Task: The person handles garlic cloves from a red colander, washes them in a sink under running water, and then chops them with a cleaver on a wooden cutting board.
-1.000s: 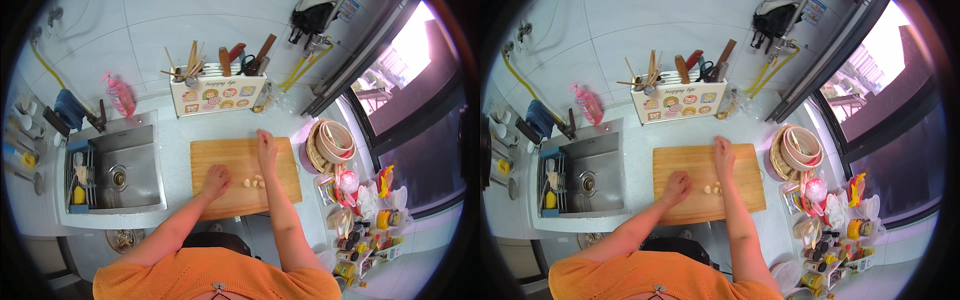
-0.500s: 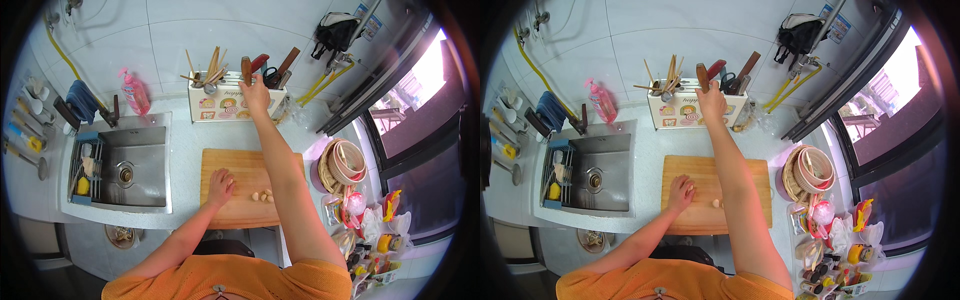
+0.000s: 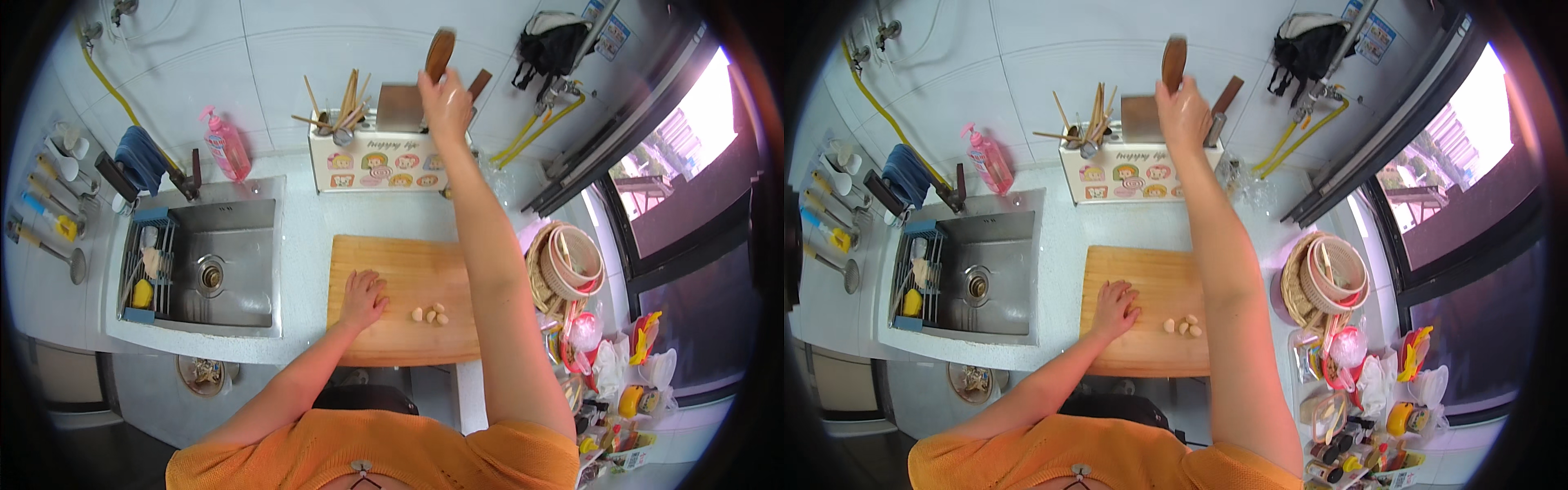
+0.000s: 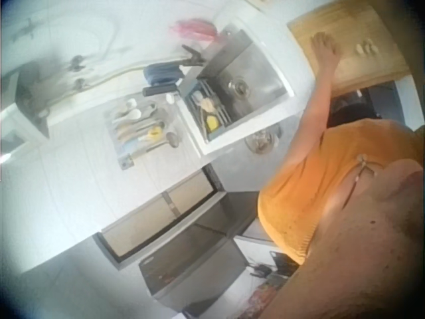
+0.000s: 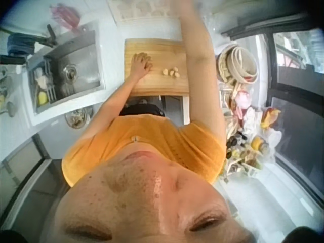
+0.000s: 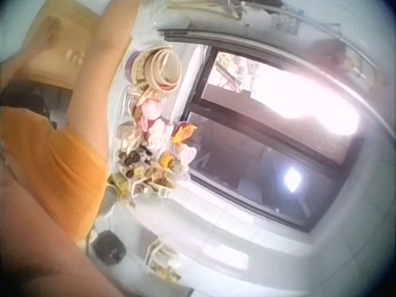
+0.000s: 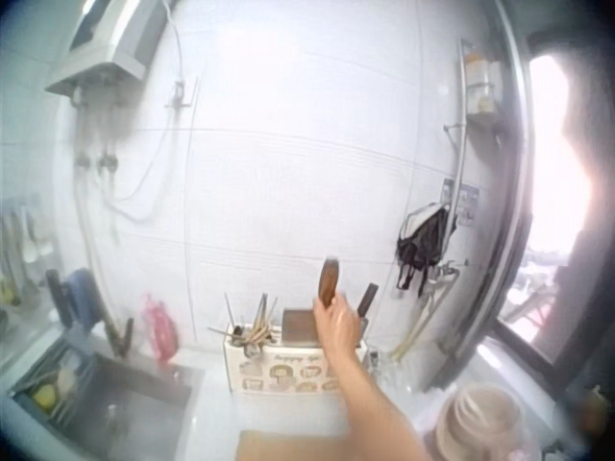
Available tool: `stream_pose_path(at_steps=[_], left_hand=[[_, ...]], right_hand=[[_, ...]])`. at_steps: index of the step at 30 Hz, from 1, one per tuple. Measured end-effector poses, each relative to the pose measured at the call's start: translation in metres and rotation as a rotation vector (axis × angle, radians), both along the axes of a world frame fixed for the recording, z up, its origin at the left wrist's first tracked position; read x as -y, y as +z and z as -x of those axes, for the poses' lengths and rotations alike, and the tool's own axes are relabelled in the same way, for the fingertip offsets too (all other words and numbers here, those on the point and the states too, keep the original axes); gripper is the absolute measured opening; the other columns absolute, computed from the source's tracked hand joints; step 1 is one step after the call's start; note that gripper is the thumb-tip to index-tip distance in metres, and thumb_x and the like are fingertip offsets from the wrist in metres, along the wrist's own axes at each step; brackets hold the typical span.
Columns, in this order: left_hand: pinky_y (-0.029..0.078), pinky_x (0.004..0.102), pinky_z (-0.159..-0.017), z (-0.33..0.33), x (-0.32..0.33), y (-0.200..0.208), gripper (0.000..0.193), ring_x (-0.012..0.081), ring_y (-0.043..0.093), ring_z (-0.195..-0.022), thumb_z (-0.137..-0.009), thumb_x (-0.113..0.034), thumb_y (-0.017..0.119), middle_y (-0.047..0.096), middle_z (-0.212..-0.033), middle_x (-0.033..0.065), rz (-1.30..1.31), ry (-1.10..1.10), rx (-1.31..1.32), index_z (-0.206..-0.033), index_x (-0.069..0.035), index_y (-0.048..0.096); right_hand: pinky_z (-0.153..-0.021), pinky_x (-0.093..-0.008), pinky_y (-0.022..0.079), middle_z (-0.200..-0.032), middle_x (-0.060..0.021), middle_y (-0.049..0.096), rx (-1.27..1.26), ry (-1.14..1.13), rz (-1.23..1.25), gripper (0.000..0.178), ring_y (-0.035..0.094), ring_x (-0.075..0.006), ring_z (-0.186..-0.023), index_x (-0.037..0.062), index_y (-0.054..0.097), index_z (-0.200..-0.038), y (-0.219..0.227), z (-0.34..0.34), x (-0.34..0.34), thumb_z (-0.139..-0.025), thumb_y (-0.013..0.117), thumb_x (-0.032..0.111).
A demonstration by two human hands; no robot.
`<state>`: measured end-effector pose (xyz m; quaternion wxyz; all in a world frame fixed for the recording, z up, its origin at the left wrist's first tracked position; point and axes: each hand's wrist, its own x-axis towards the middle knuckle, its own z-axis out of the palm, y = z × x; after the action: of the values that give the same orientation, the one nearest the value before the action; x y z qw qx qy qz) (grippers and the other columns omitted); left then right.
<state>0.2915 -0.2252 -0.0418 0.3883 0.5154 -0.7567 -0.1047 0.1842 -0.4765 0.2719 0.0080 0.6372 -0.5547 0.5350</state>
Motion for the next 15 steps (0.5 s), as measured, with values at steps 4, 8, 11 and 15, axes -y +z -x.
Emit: stream_pose_path(at_steps=[4,8,11,15], left_hand=[[0.031,0.0562,-0.101,-0.001,0.000,-0.010,0.036,0.0322,0.048,-0.112,-0.069,-0.018,0.072,0.053,-0.113,0.0119,0.008,0.019,0.015,-0.103,-0.011,0.060],[0.034,0.0530,-0.100,0.002,0.002,-0.004,0.028,0.0326,0.049,-0.109,-0.073,-0.010,0.066,0.054,-0.110,0.0130,0.003,-0.025,-0.002,-0.100,-0.008,0.060],[0.039,0.0464,-0.098,0.003,0.003,-0.002,0.025,0.0334,0.050,-0.108,-0.074,-0.006,0.065,0.054,-0.108,0.0138,-0.003,-0.064,-0.069,-0.098,-0.005,0.060],[0.043,0.0406,-0.094,0.005,0.004,0.000,0.024,0.0342,0.050,-0.108,-0.074,-0.006,0.066,0.054,-0.107,0.0143,0.021,-0.093,-0.071,-0.097,-0.003,0.061]], right_hand=[[-0.050,-0.0289,0.045,-0.053,-0.0070,0.059,0.369,0.283,0.165,0.039,0.057,-0.0146,-0.047,-0.0060,0.054,-0.101,0.028,0.020,-0.049,-0.080,0.069,0.023],[-0.043,-0.0218,0.041,-0.067,-0.0073,0.060,0.618,0.376,0.049,0.030,0.055,-0.0113,-0.049,-0.0015,0.050,-0.105,0.023,0.071,-0.148,-0.082,0.066,0.009],[-0.048,-0.0274,0.049,-0.073,-0.0096,0.057,0.732,0.371,0.013,0.026,0.055,-0.0149,-0.051,0.0002,0.049,-0.106,-0.020,0.114,-0.211,-0.083,0.061,0.005],[-0.057,-0.0282,0.052,-0.086,-0.0083,0.056,0.782,0.134,0.013,0.026,0.059,-0.0148,-0.065,0.0038,0.046,-0.110,-0.116,0.168,-0.291,-0.085,0.055,0.001]])
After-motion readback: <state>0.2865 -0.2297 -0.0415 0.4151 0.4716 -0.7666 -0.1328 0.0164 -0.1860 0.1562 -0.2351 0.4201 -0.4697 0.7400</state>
